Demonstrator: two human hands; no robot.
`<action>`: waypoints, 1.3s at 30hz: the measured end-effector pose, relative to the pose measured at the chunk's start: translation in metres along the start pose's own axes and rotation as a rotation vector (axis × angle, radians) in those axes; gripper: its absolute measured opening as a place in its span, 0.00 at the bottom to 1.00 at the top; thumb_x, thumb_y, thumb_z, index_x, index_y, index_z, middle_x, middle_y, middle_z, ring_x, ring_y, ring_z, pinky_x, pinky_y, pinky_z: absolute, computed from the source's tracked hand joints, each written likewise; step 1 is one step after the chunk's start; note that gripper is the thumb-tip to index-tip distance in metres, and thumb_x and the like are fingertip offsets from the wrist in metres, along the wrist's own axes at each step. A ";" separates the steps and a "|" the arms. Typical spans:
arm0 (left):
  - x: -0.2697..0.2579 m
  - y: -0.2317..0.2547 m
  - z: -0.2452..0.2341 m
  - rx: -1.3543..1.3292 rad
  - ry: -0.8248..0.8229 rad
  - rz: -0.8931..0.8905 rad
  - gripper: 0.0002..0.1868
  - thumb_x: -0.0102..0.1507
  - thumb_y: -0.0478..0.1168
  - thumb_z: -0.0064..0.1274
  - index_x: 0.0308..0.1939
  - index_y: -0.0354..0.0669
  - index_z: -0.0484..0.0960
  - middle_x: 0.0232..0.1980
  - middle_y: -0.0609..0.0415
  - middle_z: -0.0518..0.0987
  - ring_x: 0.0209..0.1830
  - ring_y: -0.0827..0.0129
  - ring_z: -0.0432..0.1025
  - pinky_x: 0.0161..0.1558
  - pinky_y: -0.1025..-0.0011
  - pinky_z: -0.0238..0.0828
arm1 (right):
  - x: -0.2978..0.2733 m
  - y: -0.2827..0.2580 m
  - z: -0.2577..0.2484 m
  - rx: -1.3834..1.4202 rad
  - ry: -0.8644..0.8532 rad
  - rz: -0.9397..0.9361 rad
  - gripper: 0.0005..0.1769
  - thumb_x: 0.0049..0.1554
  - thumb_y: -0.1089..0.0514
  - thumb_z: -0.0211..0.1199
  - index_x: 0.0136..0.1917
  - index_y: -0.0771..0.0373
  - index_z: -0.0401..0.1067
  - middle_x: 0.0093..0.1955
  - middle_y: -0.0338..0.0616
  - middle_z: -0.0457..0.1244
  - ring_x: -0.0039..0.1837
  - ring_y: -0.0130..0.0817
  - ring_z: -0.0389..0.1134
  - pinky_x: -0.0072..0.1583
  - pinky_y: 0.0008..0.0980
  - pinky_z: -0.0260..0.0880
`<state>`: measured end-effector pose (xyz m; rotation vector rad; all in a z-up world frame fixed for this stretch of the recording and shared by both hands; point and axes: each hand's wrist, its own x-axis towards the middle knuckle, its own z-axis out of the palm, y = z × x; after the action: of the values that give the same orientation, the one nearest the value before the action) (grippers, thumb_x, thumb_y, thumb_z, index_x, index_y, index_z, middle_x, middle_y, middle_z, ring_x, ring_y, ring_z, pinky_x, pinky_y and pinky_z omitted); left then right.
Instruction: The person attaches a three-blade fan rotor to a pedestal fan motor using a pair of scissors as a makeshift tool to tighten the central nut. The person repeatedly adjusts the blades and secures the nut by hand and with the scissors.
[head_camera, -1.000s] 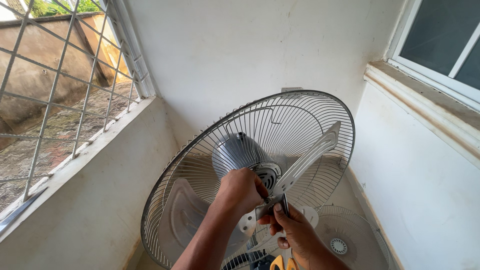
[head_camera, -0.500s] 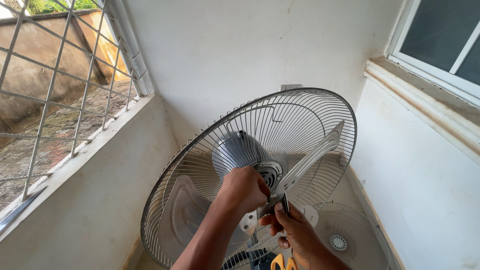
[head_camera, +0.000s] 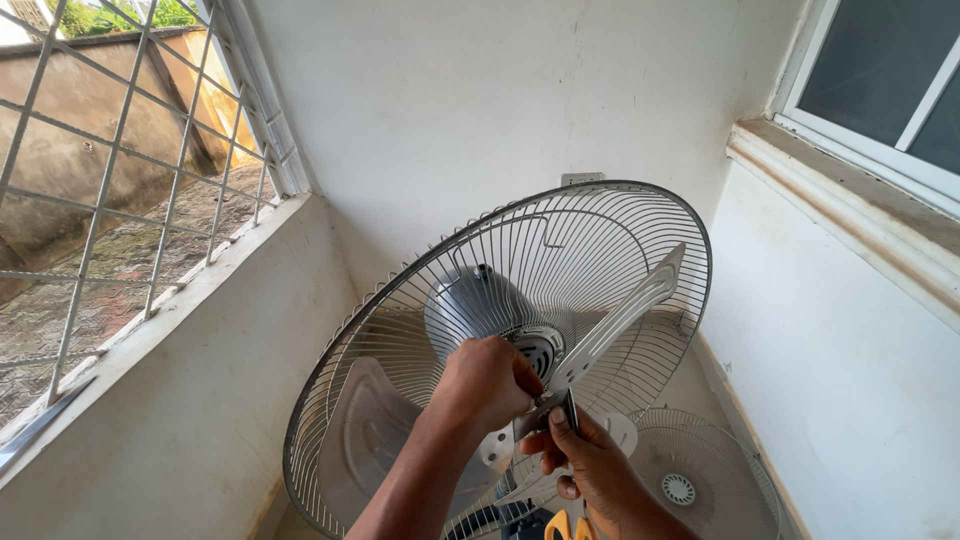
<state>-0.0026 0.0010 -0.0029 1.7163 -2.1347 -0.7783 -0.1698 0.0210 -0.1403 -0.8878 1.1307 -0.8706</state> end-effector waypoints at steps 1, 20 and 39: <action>0.000 0.000 0.000 0.021 0.009 0.010 0.15 0.55 0.31 0.61 0.40 0.57 0.92 0.41 0.59 0.88 0.35 0.74 0.81 0.41 0.72 0.80 | 0.000 -0.001 0.000 0.003 -0.004 0.000 0.23 0.62 0.35 0.48 0.56 0.52 0.70 0.42 0.37 0.70 0.39 0.21 0.61 0.35 0.23 0.54; -0.005 0.006 -0.004 -0.019 -0.066 -0.027 0.13 0.54 0.35 0.68 0.40 0.56 0.91 0.41 0.61 0.88 0.36 0.75 0.81 0.39 0.72 0.81 | 0.001 0.000 -0.001 0.019 -0.010 0.015 0.22 0.62 0.36 0.48 0.58 0.50 0.70 0.43 0.37 0.70 0.41 0.23 0.62 0.36 0.23 0.54; -0.005 0.000 -0.005 -0.062 -0.017 -0.009 0.14 0.54 0.31 0.65 0.40 0.55 0.92 0.41 0.60 0.89 0.36 0.76 0.82 0.39 0.74 0.81 | -0.002 -0.002 0.003 -0.014 0.000 0.017 0.24 0.61 0.33 0.48 0.57 0.48 0.71 0.42 0.37 0.69 0.40 0.22 0.62 0.36 0.24 0.54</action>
<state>0.0013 0.0052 0.0015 1.6958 -2.0923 -0.8546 -0.1679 0.0224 -0.1368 -0.8887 1.1443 -0.8494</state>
